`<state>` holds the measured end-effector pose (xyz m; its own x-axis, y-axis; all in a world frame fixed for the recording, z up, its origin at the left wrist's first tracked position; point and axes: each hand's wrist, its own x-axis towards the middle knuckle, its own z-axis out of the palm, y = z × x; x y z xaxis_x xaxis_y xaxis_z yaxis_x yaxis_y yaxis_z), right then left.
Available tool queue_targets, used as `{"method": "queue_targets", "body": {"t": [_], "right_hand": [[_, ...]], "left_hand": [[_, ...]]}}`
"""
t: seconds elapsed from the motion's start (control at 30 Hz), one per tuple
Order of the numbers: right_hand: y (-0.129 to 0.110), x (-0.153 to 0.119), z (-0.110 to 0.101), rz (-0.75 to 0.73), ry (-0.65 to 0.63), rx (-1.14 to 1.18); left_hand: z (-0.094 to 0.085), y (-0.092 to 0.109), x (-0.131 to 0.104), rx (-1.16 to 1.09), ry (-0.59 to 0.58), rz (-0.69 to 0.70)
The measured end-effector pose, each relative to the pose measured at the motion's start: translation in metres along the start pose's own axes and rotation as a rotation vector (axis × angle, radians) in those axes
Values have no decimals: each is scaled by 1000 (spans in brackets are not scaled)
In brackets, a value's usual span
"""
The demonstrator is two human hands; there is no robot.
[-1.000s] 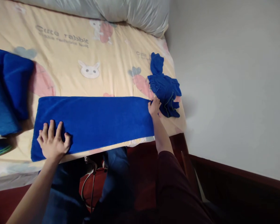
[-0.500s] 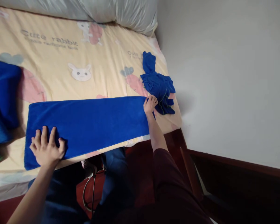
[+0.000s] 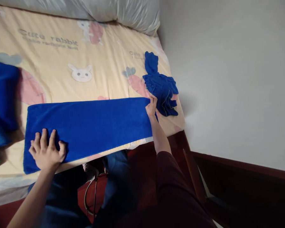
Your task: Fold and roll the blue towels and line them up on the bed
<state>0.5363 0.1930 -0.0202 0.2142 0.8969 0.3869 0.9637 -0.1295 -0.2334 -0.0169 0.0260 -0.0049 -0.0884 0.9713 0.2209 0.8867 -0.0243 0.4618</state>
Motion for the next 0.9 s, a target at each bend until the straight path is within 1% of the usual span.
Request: {"method": "queue_targets", "body": {"t": [0.1,0.17,0.3,0.47,0.53,0.6,0.67,0.73,0.8,0.9], "right_hand": [[1,-1,0,-48,-7,-2],[0,-1,-1,-40,31,-14],[-1,2,0,41,143,-63],[-2,9,1,192,146,-130],[-3,8,0,183,150,-138],[-4,7,-1,112,107,-114],[-3,5,-1,14,-20,-61],[2,6,1,-45,-152,-19],[8,11,5,-40,-223,-4],[18,26,9,-3,-286,-3]], "left_hand": [[0,0,0,-9,7,3],[0,1,0,-4,4,3],[-1,2,1,-4,0,-2],[0,1,0,5,6,0],[0,1,0,8,11,-4],[1,1,0,6,12,-13],[1,1,0,-1,2,-28],[1,1,0,-21,-6,-31],[0,1,0,-40,-3,-20],[0,0,0,-37,-14,-4]]}}
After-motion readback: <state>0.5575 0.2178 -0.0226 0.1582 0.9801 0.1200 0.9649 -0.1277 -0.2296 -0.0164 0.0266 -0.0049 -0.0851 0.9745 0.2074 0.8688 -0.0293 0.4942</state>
